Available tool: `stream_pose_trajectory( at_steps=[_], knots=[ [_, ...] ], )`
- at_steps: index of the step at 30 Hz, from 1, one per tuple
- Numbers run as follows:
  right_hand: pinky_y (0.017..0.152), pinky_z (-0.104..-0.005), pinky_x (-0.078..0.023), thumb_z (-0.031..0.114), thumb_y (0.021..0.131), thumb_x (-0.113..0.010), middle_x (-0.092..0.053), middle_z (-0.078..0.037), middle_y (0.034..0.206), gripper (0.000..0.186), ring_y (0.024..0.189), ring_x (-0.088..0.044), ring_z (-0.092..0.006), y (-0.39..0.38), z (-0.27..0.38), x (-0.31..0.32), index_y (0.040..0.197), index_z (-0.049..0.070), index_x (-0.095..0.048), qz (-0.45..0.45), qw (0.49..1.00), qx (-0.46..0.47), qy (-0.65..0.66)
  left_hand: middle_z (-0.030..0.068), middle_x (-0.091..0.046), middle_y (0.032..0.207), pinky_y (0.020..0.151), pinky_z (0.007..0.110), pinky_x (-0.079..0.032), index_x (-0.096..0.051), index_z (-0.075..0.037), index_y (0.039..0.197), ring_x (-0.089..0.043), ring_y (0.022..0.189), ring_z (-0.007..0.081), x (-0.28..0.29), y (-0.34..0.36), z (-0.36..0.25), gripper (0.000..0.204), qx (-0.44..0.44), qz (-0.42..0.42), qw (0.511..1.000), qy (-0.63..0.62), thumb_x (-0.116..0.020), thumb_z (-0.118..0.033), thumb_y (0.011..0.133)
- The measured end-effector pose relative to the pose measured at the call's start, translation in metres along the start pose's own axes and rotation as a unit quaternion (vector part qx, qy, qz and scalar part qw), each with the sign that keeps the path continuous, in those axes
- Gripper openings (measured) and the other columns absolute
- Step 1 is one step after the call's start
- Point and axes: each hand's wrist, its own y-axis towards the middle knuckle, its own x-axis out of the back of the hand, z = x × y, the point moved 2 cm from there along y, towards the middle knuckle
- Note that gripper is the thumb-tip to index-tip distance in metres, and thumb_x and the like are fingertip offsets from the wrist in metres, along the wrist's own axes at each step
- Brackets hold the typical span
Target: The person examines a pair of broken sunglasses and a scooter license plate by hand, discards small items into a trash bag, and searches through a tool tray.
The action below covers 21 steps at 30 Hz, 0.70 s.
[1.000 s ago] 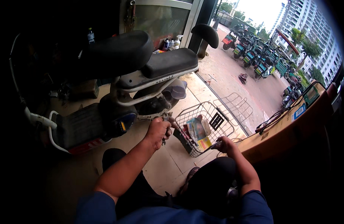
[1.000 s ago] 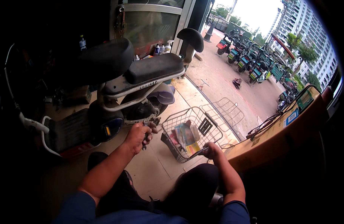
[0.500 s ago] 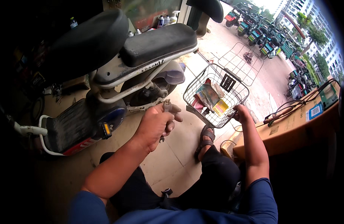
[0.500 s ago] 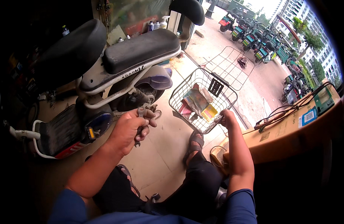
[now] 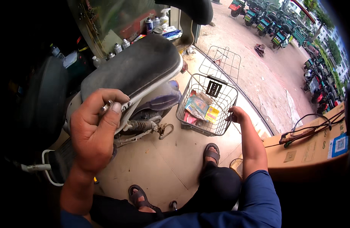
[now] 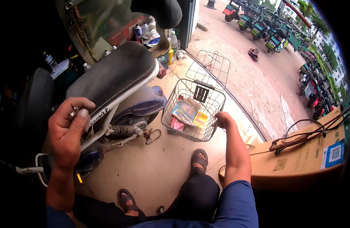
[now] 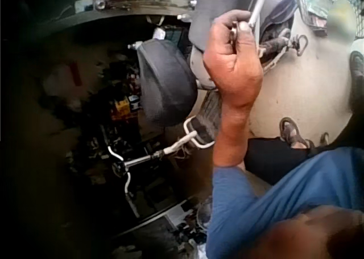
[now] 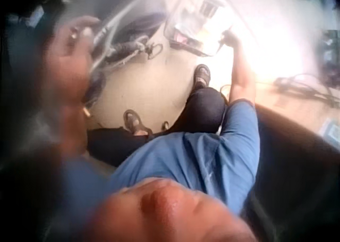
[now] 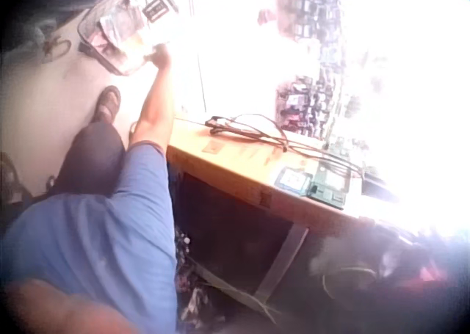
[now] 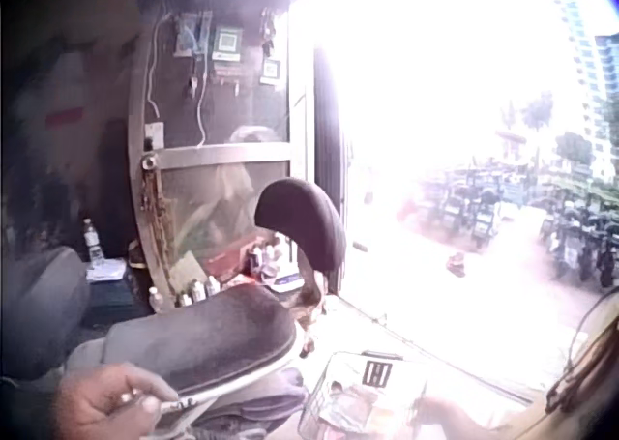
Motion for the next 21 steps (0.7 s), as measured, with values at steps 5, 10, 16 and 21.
stream_pose_trajectory(
  at_steps=[5,10,16,21],
  knots=[
    [0.040,-0.0283,-0.044,0.020,0.094,-0.059,-0.073,-0.028,0.078,0.023,0.046,-0.063,-0.0212,0.052,0.040,0.017,0.093,-0.003,-0.060,0.070,0.995,-0.007,-0.077,-0.0051,-0.046,0.069,0.056,0.023,-0.029,-0.067,-0.001,0.105,-0.037,0.063,0.0017,-0.032,0.074,0.001,0.015,-0.063,-0.044,0.975,0.207,-0.055,0.003,0.098],
    [0.047,-0.0295,-0.050,0.027,0.095,-0.062,-0.074,-0.025,0.080,0.032,0.056,-0.070,-0.0237,0.090,0.064,0.029,0.098,-0.005,-0.063,0.104,0.988,0.022,-0.109,0.0009,-0.053,0.073,0.062,0.024,-0.038,-0.066,0.003,0.106,-0.048,0.068,0.0062,-0.075,0.136,0.020,0.016,-0.005,-0.048,0.945,0.323,-0.054,0.004,0.095],
    [0.073,-0.0327,-0.060,0.067,0.095,-0.058,-0.076,-0.019,0.096,0.077,0.084,-0.076,-0.0250,0.111,0.108,0.043,0.122,-0.005,-0.064,0.199,0.963,0.044,-0.177,0.0083,-0.066,0.107,0.094,0.031,-0.046,-0.066,0.000,0.113,-0.061,0.102,0.0156,-0.088,0.146,0.059,0.020,0.004,-0.140,0.941,0.307,-0.052,0.002,0.098],
    [0.081,-0.0328,-0.058,0.069,0.097,-0.053,-0.072,-0.021,0.121,0.085,0.098,-0.075,-0.0254,0.207,0.133,0.088,0.146,0.001,-0.051,0.086,0.991,0.102,0.013,0.0058,-0.064,0.106,0.096,0.027,-0.042,-0.064,0.001,0.110,-0.057,0.104,0.0144,-0.081,0.159,0.059,0.022,0.050,-0.157,0.889,0.428,-0.048,0.003,0.096]
  ],
)
